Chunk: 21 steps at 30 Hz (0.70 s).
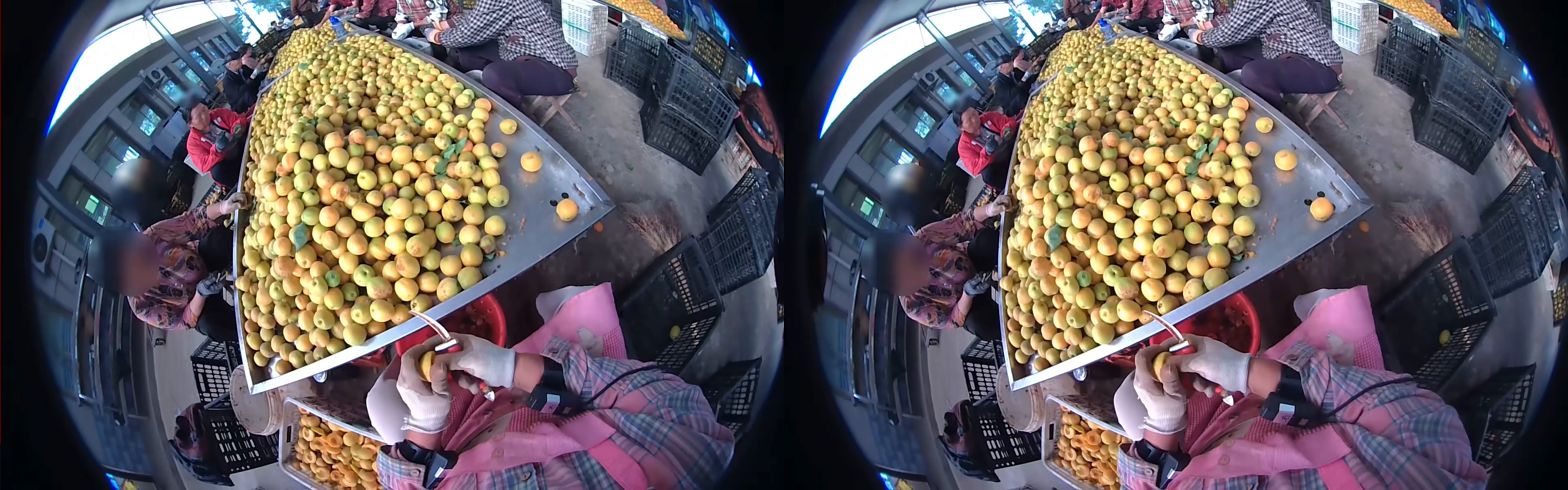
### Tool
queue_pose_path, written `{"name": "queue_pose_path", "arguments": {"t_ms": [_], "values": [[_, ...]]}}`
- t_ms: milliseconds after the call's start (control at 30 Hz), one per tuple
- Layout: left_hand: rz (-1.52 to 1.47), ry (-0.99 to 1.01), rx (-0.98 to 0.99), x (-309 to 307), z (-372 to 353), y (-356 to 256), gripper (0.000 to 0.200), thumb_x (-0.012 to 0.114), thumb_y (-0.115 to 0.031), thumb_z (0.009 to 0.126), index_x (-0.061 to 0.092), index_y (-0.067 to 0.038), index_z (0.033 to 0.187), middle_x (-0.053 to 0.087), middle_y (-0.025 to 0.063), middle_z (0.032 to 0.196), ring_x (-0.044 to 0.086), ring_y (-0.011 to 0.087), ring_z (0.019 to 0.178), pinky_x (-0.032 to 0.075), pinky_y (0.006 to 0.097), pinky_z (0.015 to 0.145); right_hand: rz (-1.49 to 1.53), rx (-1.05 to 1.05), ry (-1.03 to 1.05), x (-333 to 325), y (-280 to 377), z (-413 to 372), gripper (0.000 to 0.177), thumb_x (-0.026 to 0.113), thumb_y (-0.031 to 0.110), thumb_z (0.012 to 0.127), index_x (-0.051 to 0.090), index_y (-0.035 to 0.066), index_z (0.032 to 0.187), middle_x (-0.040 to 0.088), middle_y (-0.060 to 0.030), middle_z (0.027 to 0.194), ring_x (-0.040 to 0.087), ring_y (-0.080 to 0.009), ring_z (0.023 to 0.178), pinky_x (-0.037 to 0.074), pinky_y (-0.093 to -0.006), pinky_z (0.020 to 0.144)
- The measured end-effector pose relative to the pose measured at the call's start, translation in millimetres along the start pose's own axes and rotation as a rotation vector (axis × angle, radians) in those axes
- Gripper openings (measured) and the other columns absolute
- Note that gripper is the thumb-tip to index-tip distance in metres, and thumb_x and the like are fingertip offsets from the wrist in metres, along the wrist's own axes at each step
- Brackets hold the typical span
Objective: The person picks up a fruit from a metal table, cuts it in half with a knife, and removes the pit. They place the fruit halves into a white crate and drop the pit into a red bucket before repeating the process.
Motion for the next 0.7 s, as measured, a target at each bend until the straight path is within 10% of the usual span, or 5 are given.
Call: {"name": "queue_pose_path", "arguments": {"t_ms": [300,333,467,700], "values": [[-0.456,-0.168,-0.468,2.1,-18.8,20.6,0.036,0.045,-0.037,0.102,0.053,-0.002,0.102,0.054,0.0034,0.083,0.05,0.0109,0.067,0.043,0.025,0.059,0.015,0.011,-0.045,11.6,-14.8,-0.9,0.051,0.054,0.006,0.086,0.045,0.009,0.136,0.063,-0.0062,0.077,0.056,-0.0096,0.05,0.042,-0.0213,0.038],[-0.137,-0.145,-0.255,-4.7,-17.9,22.4,0.036,0.046,-0.039,0.101,0.053,-0.003,0.102,0.055,0.0045,0.084,0.05,0.0115,0.066,0.044,0.0244,0.059,0.029,0.048,-0.023,8.7,-16.9,-1.5,0.052,0.057,0.008,0.085,0.045,0.006,0.136,0.064,-0.0069,0.085,0.057,-0.0097,0.054,0.041,-0.0218,0.039],[-0.85,-0.332,-0.894,-36.6,-17.1,11.2,0.037,0.052,-0.043,0.097,0.058,-0.006,0.097,0.058,0.0035,0.073,0.047,0.0098,0.053,0.037,0.0209,0.047,0.109,0.108,-0.046,9.5,-15.9,2.1,0.044,0.059,0.013,0.085,0.05,0.0,0.127,0.061,-0.0069,0.085,0.056,-0.0111,0.057,0.041,-0.023,0.038],[-0.76,-0.791,-0.912,-129.6,-76.5,71.8,0.031,0.058,-0.041,0.094,0.06,-0.011,0.087,0.056,-0.0009,0.068,0.046,0.0079,0.053,0.035,0.0195,0.048,0.012,0.086,-0.205,-12.9,-25.8,12.4,0.023,0.06,0.017,0.089,0.061,0.004,0.108,0.06,-0.0051,0.079,0.055,-0.0108,0.051,0.042,-0.0244,0.036]]}}
Point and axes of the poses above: each hand's wrist, its own z-axis towards the middle knuckle, its own x-axis out of the palm, y = z × x, the point moved 1 cm from there along z, towards the middle knuckle
